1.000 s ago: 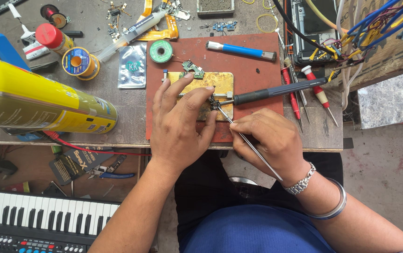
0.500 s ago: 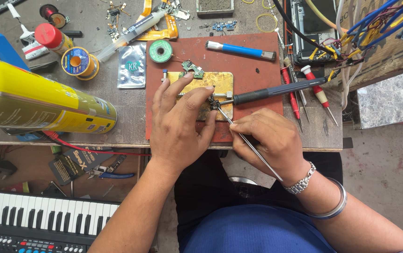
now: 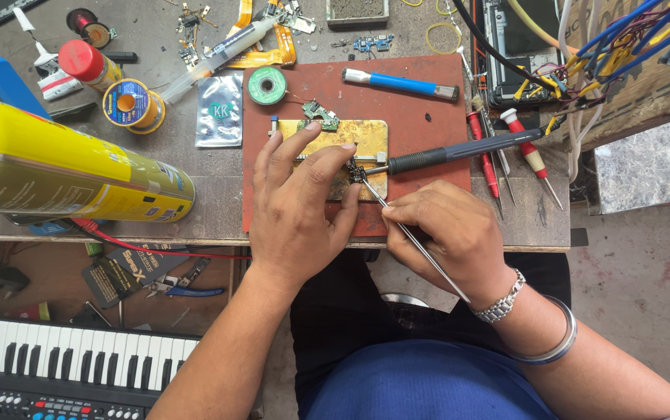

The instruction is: The person solders a small circuit board held in a clamp on the workbench, using a soldering iron in one hand and tweezers in the other to position and work on components. They briefly reach aside toward a phone and a spray can before returning to solder the board.

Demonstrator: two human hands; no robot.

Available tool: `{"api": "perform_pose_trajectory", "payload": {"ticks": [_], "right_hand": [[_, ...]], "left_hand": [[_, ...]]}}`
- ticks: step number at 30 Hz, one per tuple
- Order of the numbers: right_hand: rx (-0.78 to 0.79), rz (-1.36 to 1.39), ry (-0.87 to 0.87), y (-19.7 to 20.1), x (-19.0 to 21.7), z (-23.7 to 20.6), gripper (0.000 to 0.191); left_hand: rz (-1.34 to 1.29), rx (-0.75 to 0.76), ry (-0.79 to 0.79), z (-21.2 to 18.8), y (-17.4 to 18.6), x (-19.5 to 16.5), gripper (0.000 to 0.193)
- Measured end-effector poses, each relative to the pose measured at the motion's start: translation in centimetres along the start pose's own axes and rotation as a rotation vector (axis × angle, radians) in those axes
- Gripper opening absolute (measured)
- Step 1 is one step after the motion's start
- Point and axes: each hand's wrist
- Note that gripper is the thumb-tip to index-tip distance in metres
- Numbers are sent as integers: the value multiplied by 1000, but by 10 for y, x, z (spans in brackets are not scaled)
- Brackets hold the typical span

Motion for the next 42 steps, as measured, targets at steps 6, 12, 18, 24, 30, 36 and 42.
{"api": "perform_pose_trajectory", "payload": {"ticks": [6,12,18,24,30,36,42], "right_hand": [[8,-5,4,0,0,0,25],[3,14,12,-1,-1,1,25],[-18,39,-12,-2,-1,0,22],[-40,40,-18,1,1,0,21],[-49,56,-23,1,0,-1,20],[-64,64,-44,1,0,-1,18],[-83,69,-27,1,0,0,16]], "left_hand": [[-2,0,2,0,0,0,48],[3,-1,1,-1,-1,1,49],[9,5,4,-1,-1,3,49],[1,-10,-9,-1,1,-1,50],[-35,-62,-42,0,4,1,44],[-97,-155,-51,3,13,-4,32],[-54,-208,-33,-20,40,-7,27]]}}
Point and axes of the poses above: each hand's wrist, its own z-axis towards the middle knuckle, its own y-axis out of the back of the hand, x = y × z, and after that the axes turned 9 degrees about y, right-handed
